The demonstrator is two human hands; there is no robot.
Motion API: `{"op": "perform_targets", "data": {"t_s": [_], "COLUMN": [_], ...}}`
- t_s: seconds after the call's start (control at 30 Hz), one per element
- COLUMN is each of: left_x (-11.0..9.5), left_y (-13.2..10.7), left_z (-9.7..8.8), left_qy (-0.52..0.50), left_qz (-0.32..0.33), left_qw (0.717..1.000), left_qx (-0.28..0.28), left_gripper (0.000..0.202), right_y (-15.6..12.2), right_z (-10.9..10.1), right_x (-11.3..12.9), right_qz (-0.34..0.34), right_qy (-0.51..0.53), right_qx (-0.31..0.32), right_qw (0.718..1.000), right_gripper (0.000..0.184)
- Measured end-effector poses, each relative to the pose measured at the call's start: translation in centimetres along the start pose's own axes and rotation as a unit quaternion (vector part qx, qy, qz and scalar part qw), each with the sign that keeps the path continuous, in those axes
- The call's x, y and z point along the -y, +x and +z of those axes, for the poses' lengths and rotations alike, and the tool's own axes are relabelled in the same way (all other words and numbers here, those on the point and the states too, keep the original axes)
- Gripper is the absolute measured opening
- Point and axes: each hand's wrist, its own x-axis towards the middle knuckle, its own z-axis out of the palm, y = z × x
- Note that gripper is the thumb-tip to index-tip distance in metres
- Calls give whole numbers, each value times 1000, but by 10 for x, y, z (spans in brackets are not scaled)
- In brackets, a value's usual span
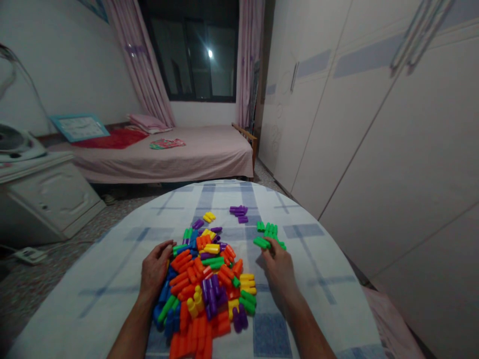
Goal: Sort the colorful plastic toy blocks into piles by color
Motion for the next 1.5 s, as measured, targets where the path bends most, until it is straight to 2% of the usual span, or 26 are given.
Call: {"op": "perform_targets", "data": {"t_s": [0.1,0.2,0.3,0.5,0.57,0.67,0.77,0.87,1.07,1.2,1.27,1.43,1.5], "left_x": [-1,-1,0,2,2,4,5,5,3,4,5,7,7], "left_y": [0,0,0,1,1,1,2,2,2,3,3,3,3], "left_z": [0,0,1,1,1,0,0,0,1,1,1,1,2], "left_qy": [4,2,1,9,8,2,-2,-4,2,4,1,0,-4], "left_qz": [1,0,4,0,0,1,3,0,-2,-1,1,12,15], "left_qw": [1000,1000,1000,1000,1000,1000,1000,1000,1000,1000,1000,1000,1000], "left_qx": [-5,-5,-3,-4,-1,2,1,0,-4,-3,-2,-8,-7], "left_gripper": [40,42,43,43,43,42,42,43,43,43,42,41,40], "right_y": [4,4,0,-9,-8,-4,-2,-3,-6,-5,-5,-2,-1], "right_z": [1,5,11,27,31,33,33,32,26,24,27,38,41], "right_x": [-9,-12,-6,-1,-7,-18,-21,-13,1,0,-3,-11,-14], "right_qz": [-28,-75,-102,-173,-176,-159,-137,-139,-154,-171,-180,-192,-206], "right_qy": [-10,-24,-17,-19,-34,-53,-53,-31,32,36,29,-14,-37], "right_qx": [-113,-141,-103,72,69,9,-10,19,146,168,159,70,53], "right_qw": [993,987,989,982,981,986,989,990,977,970,970,979,976], "right_gripper": [44,41,32,23,25,30,32,29,20,20,18,19,21]}}
